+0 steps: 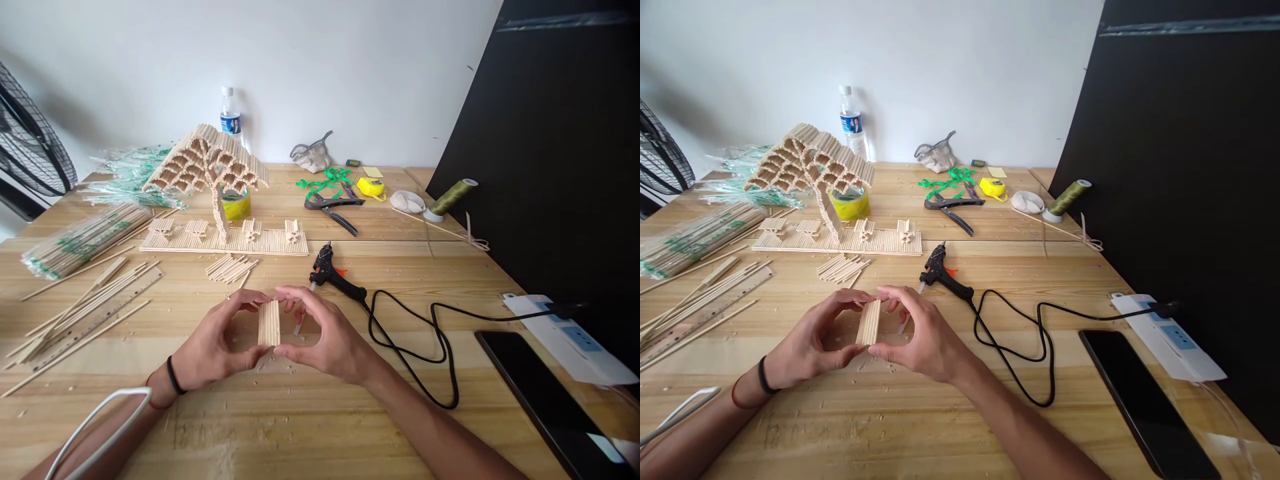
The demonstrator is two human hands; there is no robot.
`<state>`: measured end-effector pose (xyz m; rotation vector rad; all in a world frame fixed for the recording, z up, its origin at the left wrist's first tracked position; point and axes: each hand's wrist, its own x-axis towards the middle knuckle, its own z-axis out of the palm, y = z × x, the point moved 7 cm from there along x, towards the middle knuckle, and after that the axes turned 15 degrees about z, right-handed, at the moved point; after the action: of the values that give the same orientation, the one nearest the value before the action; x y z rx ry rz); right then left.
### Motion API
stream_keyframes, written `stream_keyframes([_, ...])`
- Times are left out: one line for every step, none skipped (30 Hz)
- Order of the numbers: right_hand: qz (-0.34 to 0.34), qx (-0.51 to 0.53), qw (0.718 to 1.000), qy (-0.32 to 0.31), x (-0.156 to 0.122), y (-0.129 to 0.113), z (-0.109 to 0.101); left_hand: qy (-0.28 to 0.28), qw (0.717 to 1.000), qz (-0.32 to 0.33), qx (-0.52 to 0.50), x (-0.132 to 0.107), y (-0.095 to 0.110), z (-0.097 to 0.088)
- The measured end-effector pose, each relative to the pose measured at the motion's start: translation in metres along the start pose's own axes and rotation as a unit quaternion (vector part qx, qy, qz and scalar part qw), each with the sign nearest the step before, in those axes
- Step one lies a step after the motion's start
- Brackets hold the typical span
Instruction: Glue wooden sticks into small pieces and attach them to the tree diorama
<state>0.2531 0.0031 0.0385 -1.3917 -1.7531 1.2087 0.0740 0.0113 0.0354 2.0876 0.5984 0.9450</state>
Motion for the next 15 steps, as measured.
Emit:
stream_keyframes([-0.004, -0.001, 1.0, 0.001, -0.0001, -0.001, -0.0002, -0.002, 1.0, 0.0, 0.001, -0.0002, 0.0, 0.0004])
stream_keyframes([-0.007, -0.002, 1.0, 0.003, -0.0002, -0.002, -0.0004, -0.004, 1.0, 0.001, 0.003, -0.0004, 0.0002, 0.0008])
stream_keyframes([-0.009, -0.003, 1.0, 0.006, -0.0003, -0.0028, -0.0006, -0.005, 1.0, 0.0, 0.004, -0.0005, 0.0004, 0.0011])
stream_keyframes([-0.009, -0.003, 1.0, 0.008, -0.0004, -0.0032, -0.0007, -0.006, 1.0, -0.001, 0.004, -0.0005, 0.0007, 0.0012])
stream_keyframes([-0.008, -0.002, 1.0, 0.013, -0.0004, -0.0034, -0.0009, -0.006, 1.0, -0.002, 0.003, -0.0005, 0.0008, 0.0012])
stream_keyframes([-0.005, -0.001, 1.0, 0.018, -0.0004, -0.0031, -0.0009, -0.005, 1.0, -0.005, 0.002, -0.0005, 0.0008, 0.0011])
stream_keyframes([-0.001, 0.001, 1.0, 0.022, -0.0003, -0.0025, -0.0008, -0.004, 1.0, -0.009, 0.0, -0.0004, 0.0005, 0.001])
stream_keyframes([0.002, 0.004, 1.0, 0.025, -0.0003, -0.0017, -0.0006, -0.002, 1.0, -0.013, -0.002, -0.0003, 0.0002, 0.0008])
stream_keyframes([0.005, 0.007, 1.0, 0.029, -0.0003, -0.0008, -0.0003, -0.001, 1.0, -0.016, -0.005, -0.0002, -0.0002, 0.0006])
stream_keyframes([0.006, 0.011, 0.999, 0.032, -0.0003, 0.0, 0.0, 0.0, 1.0, -0.018, -0.006, 0.0, -0.0004, 0.0004])
stream_keyframes([0.007, 0.014, 0.999, 0.035, -0.0004, 0.0008, 0.0002, 0.001, 1.0, -0.019, -0.006, 0.0001, -0.0004, 0.0004])
stream_keyframes([0.007, 0.018, 0.999, 0.039, -0.0005, 0.0015, 0.0003, 0.001, 1.0, -0.018, -0.006, 0.0002, -0.0001, 0.0003])
stream_keyframes([0.007, 0.021, 0.999, 0.042, -0.0005, 0.002, 0.0003, 0.001, 1.0, -0.017, -0.005, 0.0003, 0.0003, 0.0003])
stream_keyframes([0.008, 0.024, 0.999, 0.044, -0.0005, 0.0023, 0.0002, 0.002, 1.0, -0.016, -0.005, 0.0005, 0.0006, 0.0002])
stream_keyframes([0.009, 0.028, 0.999, 0.045, -0.0005, 0.0027, 0.0, 0.001, 1.0, -0.015, -0.007, 0.0007, 0.001, 0.0004])
